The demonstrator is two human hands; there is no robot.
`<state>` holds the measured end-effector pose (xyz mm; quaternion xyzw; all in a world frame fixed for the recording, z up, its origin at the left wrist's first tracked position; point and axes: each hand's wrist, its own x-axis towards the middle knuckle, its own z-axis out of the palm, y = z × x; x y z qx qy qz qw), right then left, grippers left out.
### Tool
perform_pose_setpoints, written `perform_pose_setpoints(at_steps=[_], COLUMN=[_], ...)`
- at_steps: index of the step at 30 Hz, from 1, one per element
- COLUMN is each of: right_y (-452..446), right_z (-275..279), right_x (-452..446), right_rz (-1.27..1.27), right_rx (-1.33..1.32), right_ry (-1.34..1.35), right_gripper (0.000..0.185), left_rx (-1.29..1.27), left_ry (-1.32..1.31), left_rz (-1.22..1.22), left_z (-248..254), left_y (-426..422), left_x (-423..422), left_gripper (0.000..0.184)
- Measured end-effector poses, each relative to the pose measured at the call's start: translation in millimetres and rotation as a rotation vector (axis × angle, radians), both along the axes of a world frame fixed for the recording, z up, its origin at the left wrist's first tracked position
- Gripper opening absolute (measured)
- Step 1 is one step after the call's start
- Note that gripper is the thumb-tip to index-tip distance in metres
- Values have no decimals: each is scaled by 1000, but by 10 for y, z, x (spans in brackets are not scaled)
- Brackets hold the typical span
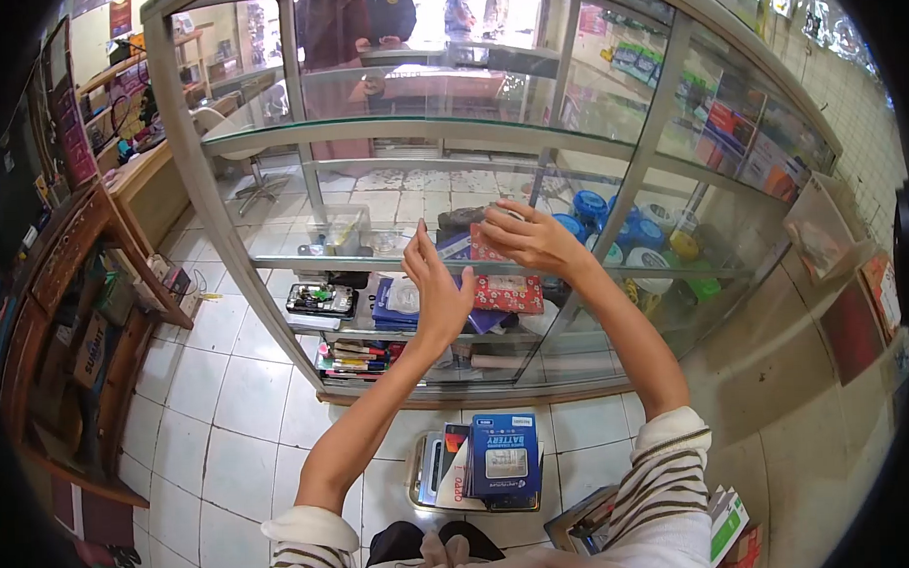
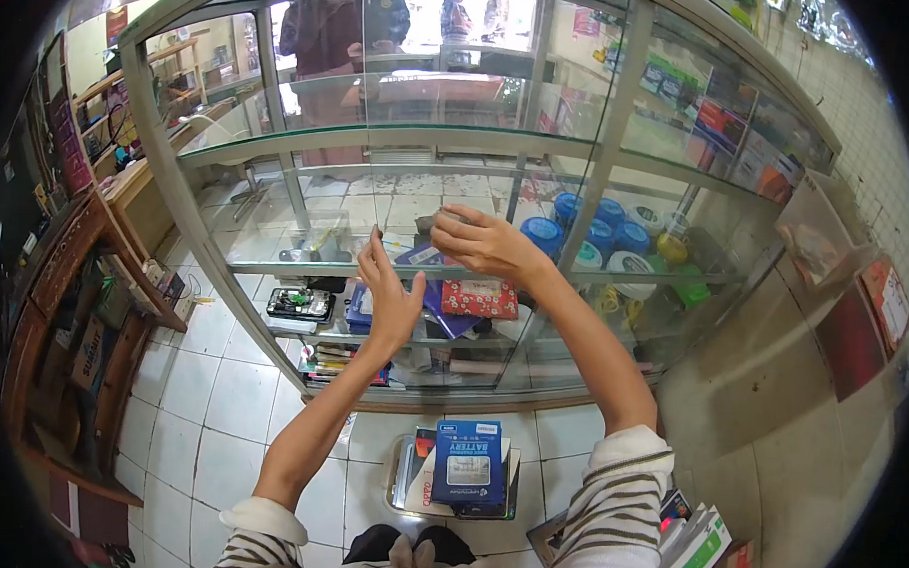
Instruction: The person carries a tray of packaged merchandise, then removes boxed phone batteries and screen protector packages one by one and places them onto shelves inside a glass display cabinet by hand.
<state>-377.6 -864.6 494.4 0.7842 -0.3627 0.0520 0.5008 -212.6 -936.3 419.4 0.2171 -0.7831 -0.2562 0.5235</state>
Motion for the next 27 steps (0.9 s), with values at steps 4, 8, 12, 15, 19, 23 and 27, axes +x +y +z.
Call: perform_pose_setpoints(at_steps=[4, 8, 12, 15, 19, 23, 27], right_y=[156, 387, 620, 743, 861, 908, 854], right_z=[-21, -60, -48, -35, -54, -110, -219], right_x=[-212, -398, -552, -654, -759, -787, -779], right_rz=[17, -40, -136, -169, -204, -190, -196], right_rx=[-3, 6, -24, -18, -7, 1, -22], right_ry=[-4, -20, 33, 56, 40, -64, -190], right_gripper=[27, 26, 27, 29, 25, 27, 33], left_rx=[-14, -38, -40, -7, -25, -59, -13], left_ry=[8, -29, -19, -23, -57, -36, -67], left_rz=[-38, -70, -128, -188, -214, -222, -270], left_z=[-11, 3, -12, 16, 24, -29, -86], left_y=[142, 308, 459, 566, 649, 653, 535], left_x=[-181, -342, -504, -606, -689, -761, -728], left_gripper=[86, 88, 90, 90, 91, 93, 93])
